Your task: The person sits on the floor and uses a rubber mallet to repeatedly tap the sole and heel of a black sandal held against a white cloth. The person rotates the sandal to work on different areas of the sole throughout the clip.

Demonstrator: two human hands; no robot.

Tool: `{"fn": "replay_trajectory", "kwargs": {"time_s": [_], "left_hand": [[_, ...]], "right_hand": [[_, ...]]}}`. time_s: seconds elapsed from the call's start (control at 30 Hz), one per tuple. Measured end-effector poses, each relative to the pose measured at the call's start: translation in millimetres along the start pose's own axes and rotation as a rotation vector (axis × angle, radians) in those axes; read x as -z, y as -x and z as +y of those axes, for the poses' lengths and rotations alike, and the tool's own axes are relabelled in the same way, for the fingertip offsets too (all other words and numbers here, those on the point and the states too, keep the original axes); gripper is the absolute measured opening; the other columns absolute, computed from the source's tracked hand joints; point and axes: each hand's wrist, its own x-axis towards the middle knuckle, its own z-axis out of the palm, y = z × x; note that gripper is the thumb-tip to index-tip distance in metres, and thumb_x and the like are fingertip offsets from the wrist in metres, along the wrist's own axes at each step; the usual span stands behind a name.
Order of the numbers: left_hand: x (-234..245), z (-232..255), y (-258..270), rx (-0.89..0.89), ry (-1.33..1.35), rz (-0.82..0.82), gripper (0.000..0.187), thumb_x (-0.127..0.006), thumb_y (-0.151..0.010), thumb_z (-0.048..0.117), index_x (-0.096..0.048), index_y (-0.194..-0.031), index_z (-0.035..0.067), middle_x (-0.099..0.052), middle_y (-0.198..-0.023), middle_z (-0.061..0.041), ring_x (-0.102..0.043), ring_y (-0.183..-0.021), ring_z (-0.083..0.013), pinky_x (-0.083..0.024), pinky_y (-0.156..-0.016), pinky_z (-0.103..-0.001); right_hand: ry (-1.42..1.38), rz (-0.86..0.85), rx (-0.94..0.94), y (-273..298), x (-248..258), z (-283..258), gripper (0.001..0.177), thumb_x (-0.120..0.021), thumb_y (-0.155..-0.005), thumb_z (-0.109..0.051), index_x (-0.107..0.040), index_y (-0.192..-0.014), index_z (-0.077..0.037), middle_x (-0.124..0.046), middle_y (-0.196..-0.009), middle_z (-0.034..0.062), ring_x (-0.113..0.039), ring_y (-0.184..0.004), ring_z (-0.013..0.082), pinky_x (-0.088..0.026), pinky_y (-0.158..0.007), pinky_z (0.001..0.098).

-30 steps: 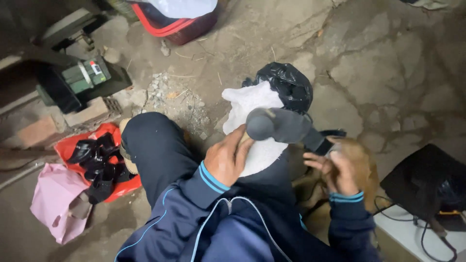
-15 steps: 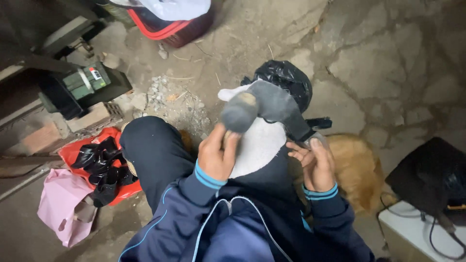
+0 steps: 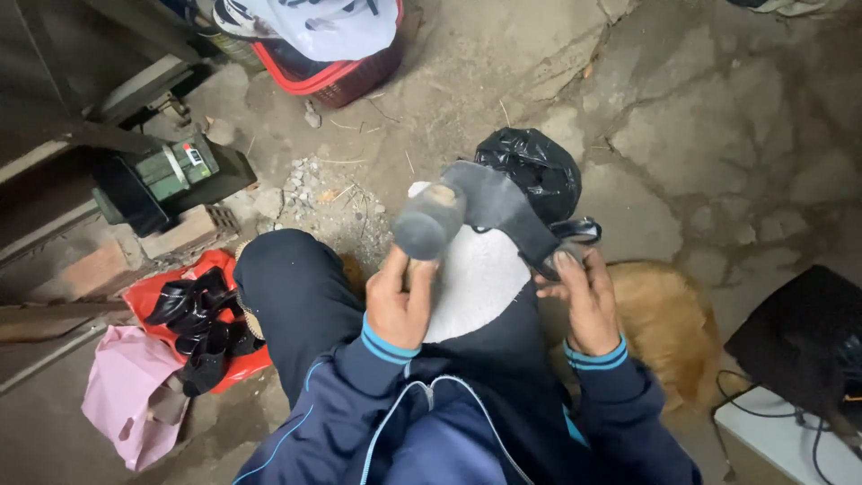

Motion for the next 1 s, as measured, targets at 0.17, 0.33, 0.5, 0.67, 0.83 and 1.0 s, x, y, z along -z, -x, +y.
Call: {"fn": "replay_trajectory", "kwargs": {"time_s": [0.17,0.33,0.5,0.67,0.83,1.0], "left_hand": [[6.6,16.9,-9.6,-0.043,0.008,-0.022,0.017,-0.061,-0.101,0.019,-0.064,-0.095,0.003,-0.069,-0.072,-0.021,-0.070,-0.076,-0.0445,-0.056,-0.060,-0.046],[0.9,25.6,-15.9,-0.124,-0.082,-0.078,0.023,-0.066,-0.098,0.018,-0.064,-0.108,-0.002,-0.069,-0.085,-0.030,-0.067,-0.081,-0.0512,-0.056,-0.061,-0.054],[-5.9,7.0,1.0,-0.101,-0.033,-0.050,0.020,-0.059,-0.101,0.017,-0.067,-0.113,0.004,-0.074,-0.092,-0.022,-0.070,-0.086,-0.0450,-0.060,-0.070,-0.046],[-12.9,13.7,-16.7,-0.185,-0.064,-0.069,0.032,-0.059,-0.101,0.016,-0.063,-0.124,-0.005,-0.070,-0.104,-0.032,-0.068,-0.096,-0.0502,-0.059,-0.074,-0.054],[-15.5,3.1,-19.3,-0.182,-0.054,-0.083,0.035,-0.059,-0.100,0.019,-0.064,-0.128,-0.002,-0.072,-0.107,-0.028,-0.070,-0.098,-0.0463,-0.061,-0.077,-0.050],[-13.8,16.7,-8.9,-0.179,-0.005,-0.040,0.035,-0.061,-0.099,0.015,-0.065,-0.130,-0.002,-0.074,-0.110,-0.025,-0.071,-0.100,-0.0441,-0.060,-0.081,-0.048]], "right_hand": [[0.128,-0.102,0.049,-12.9,-5.2,-20.8,0.054,-0.063,-0.102,-0.034,-0.046,-0.118,0.014,-0.061,-0.091,0.0253,-0.072,-0.072,0.0298,-0.062,-0.061,0.0320],[0.321,-0.172,-0.011,-16.1,-8.0,-30.9,0.048,-0.060,-0.101,-0.037,-0.050,-0.112,0.009,-0.066,-0.082,0.0259,-0.074,-0.066,0.0305,-0.062,-0.062,0.0354],[0.385,-0.199,-0.041,-10.1,-18.3,-54.7,0.051,-0.058,-0.100,-0.046,-0.056,-0.106,0.004,-0.069,-0.077,0.0262,-0.076,-0.064,0.0308,-0.063,-0.059,0.0357],[0.376,-0.235,-0.042,-22.5,-28.7,-52.2,0.053,-0.058,-0.100,-0.045,-0.051,-0.114,0.006,-0.066,-0.073,0.0220,-0.071,-0.056,0.0270,-0.062,-0.058,0.0370],[0.482,-0.265,0.002,-26.4,-37.0,-59.5,0.060,-0.055,-0.099,-0.053,-0.056,-0.114,0.005,-0.069,-0.070,0.0200,-0.071,-0.053,0.0268,-0.063,-0.059,0.0391],[0.453,-0.261,-0.061,-20.8,-40.2,-59.1,0.056,-0.058,-0.098,-0.051,-0.056,-0.110,0.003,-0.069,-0.070,0.0182,-0.072,-0.054,0.0257,-0.063,-0.058,0.0377]]}}
